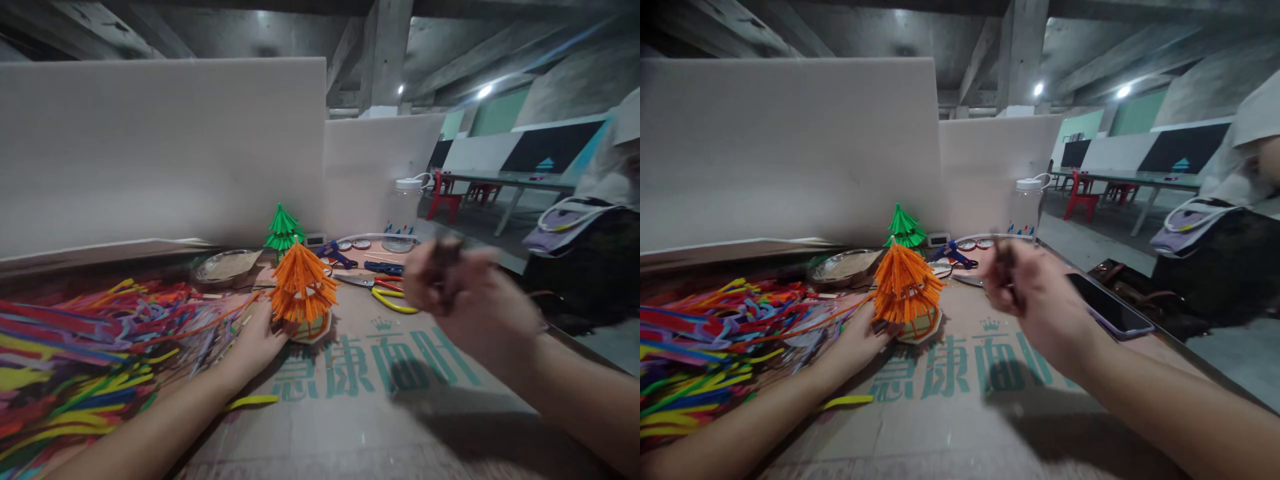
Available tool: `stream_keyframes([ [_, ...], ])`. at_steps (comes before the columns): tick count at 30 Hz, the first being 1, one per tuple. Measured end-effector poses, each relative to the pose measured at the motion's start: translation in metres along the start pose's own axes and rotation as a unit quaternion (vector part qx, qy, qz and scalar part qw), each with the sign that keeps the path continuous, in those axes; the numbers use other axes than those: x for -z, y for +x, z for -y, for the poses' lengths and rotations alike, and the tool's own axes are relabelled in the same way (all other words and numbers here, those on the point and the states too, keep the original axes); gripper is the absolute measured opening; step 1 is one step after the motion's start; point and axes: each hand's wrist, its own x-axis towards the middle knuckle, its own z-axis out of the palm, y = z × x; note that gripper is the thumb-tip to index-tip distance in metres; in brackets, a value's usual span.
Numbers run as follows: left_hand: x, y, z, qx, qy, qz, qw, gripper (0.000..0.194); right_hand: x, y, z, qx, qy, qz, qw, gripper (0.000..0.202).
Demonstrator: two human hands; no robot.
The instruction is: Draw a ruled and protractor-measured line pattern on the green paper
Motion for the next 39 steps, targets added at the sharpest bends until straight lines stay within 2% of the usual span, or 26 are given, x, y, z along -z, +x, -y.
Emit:
stream_keyframes([
  [1,0.0,-0.001,0.001,-0.002,0.007,-0.003,1.0,0.034,-0.007,0.007,-0.012,0.03,0.033,-0.001,0.999,0.059],
  [2,0.0,-0.002,0.002,-0.004,0.016,-0.005,1.0,0.034,-0.014,0.014,-0.025,0.017,0.039,0.014,0.999,0.057],
  [5,0.003,-0.004,0.005,-0.006,0.044,-0.009,0.999,0.033,-0.028,0.021,-0.058,-0.053,0.058,0.066,0.995,0.056],
  [8,0.005,-0.004,0.006,-0.008,0.061,-0.003,0.998,0.032,-0.033,0.012,-0.071,-0.11,0.068,0.101,0.986,0.062],
  [12,0.007,-0.004,0.006,-0.007,0.066,0.004,0.998,0.032,-0.036,0.002,-0.069,-0.145,0.067,0.121,0.98,0.065],
  [19,0.009,-0.005,0.002,-0.012,0.076,0.009,0.997,0.035,-0.035,0.006,-0.075,-0.173,0.063,0.128,0.975,0.066],
  [27,0.011,-0.003,-0.007,-0.039,0.084,0.007,0.996,0.032,-0.036,0.003,-0.078,-0.158,0.056,0.149,0.974,0.067],
  [39,0.012,-0.004,0.0,-0.041,0.093,0.008,0.995,0.032,-0.036,0.004,-0.078,-0.152,0.02,0.132,0.979,0.068],
])
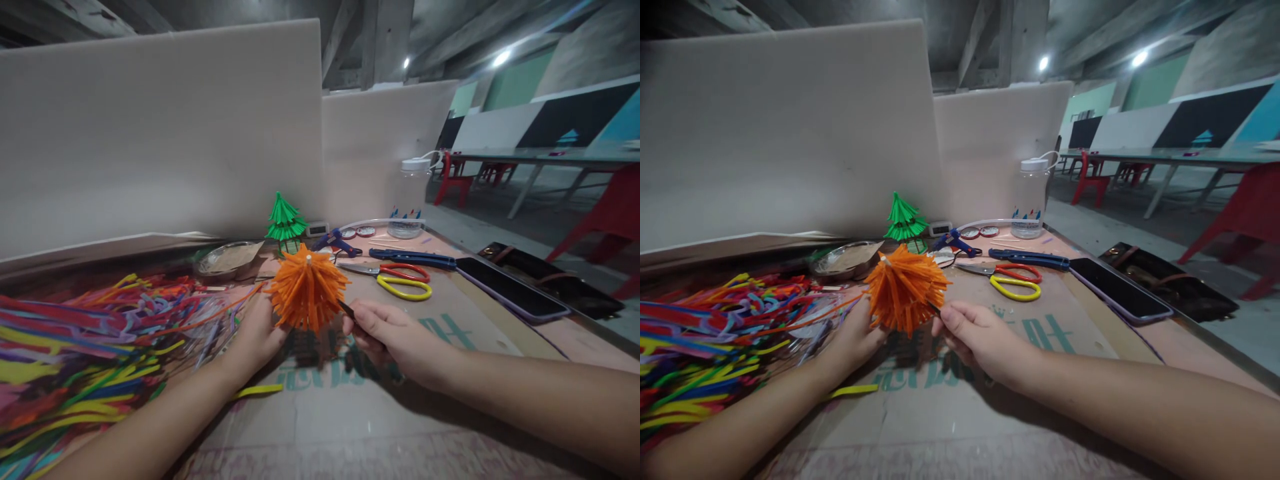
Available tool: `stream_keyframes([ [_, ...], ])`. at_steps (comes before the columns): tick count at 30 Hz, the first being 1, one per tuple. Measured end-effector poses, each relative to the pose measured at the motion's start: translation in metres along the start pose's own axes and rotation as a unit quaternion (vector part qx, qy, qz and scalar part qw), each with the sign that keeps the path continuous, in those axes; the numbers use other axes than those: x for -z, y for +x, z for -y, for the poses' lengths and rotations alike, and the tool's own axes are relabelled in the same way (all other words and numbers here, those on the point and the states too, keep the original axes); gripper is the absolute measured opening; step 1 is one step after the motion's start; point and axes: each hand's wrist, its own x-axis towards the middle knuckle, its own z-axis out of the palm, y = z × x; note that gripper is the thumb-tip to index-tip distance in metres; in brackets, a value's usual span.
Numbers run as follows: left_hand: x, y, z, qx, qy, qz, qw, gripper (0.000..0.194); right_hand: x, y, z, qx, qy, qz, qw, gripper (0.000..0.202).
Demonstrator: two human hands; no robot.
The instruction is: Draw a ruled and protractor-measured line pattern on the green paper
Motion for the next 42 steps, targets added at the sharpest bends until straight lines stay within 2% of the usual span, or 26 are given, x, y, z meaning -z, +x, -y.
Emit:
stream_keyframes([
  [18,-0.0006,0.0019,-0.0055,0.007,-0.031,-0.009,0.999,0.04,0.003,0.0015,-0.0018,-0.004,0.006,0.001,1.0,0.068],
  [36,0.0,0.0002,-0.0012,0.008,-0.024,0.011,1.0,0.035,0.0021,0.0009,-0.001,0.008,0.002,-0.005,1.0,0.066],
  [42,0.0023,0.0017,-0.0051,0.008,-0.021,0.015,1.0,0.034,0.0008,0.0006,0.0005,0.006,-0.004,-0.005,1.0,0.067],
])
